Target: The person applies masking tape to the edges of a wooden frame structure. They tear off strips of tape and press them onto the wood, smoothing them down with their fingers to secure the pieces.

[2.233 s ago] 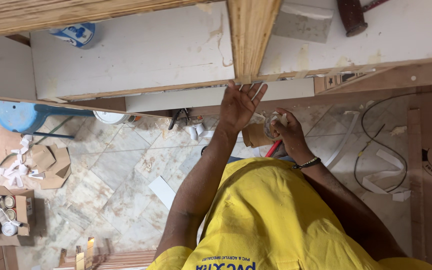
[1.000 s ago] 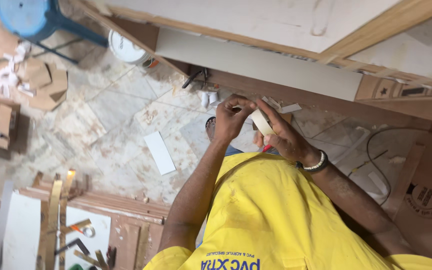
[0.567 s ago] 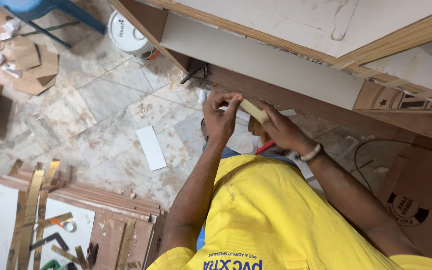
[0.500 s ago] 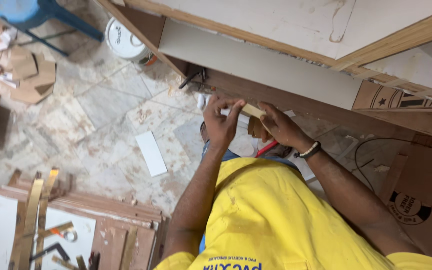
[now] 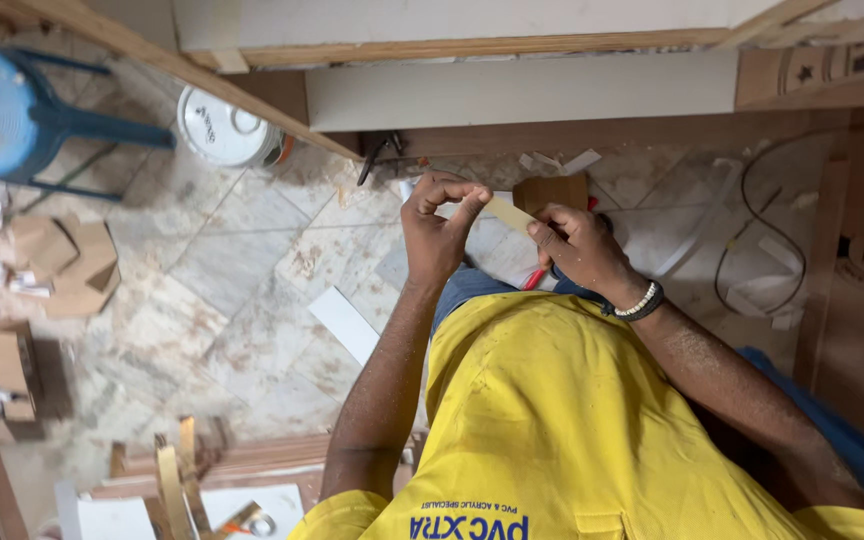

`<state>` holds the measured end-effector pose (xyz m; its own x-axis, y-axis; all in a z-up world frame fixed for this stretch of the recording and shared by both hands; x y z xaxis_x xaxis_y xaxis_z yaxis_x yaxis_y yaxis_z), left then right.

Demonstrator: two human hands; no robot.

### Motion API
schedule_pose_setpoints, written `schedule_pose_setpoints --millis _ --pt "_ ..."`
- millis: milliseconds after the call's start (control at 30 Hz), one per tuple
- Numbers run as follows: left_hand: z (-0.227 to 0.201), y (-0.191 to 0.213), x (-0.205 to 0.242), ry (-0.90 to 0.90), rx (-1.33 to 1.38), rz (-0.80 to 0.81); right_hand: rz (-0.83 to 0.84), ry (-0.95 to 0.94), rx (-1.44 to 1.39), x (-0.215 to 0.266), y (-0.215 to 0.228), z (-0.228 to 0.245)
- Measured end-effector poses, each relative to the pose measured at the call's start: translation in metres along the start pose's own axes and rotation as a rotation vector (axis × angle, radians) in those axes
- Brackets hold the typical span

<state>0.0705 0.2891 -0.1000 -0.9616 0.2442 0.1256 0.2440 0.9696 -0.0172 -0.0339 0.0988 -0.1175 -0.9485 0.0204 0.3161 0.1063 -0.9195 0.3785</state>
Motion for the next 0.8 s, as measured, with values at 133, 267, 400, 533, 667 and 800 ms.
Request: schedule_pose_setpoints --millis 133,267,400,533,667,800 --pt "-0.015 -0.002 -0.006 -0.026 -0.116 0.044 -0.067 -0.037 0.134 0.005 0.005 0.022" --pt "-0.017 0.006 0.000 -0.002 -0.117 0.025 -0.098 0.024 0.108 0.003 0.005 0.027" --pt "-0.025 0.007 0.018 -0.112 -0.158 -0.005 -0.139 0.002 -0.151 -0.009 0.005 0.005" --pt "-0.071 -0.003 0.042 -0.360 -0.160 -0.061 -0.086 0.044 -0.511 -0.021 0.006 -0.022" --pt "-0.137 0.027 0.046 -0.603 -0.097 -0.242 -0.339 0.245 0.357 -0.026 0.085 -0.064" --pt "-0.217 0.056 0.030 -0.554 -0.331 -0.177 -0.735 -0.051 -0.552 0.025 0.171 -0.147"
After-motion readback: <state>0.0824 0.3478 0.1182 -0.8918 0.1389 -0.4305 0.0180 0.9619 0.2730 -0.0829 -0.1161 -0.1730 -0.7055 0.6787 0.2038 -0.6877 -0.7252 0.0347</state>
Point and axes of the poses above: each hand's wrist, its own x-axis away from the middle knuckle, its own y-axis out of the back of the hand, z = x × y, the point moved 8 cm from there along -x, towards the middle knuckle, and after that the axes turned 8 degrees about y, right-handed, at the moved point
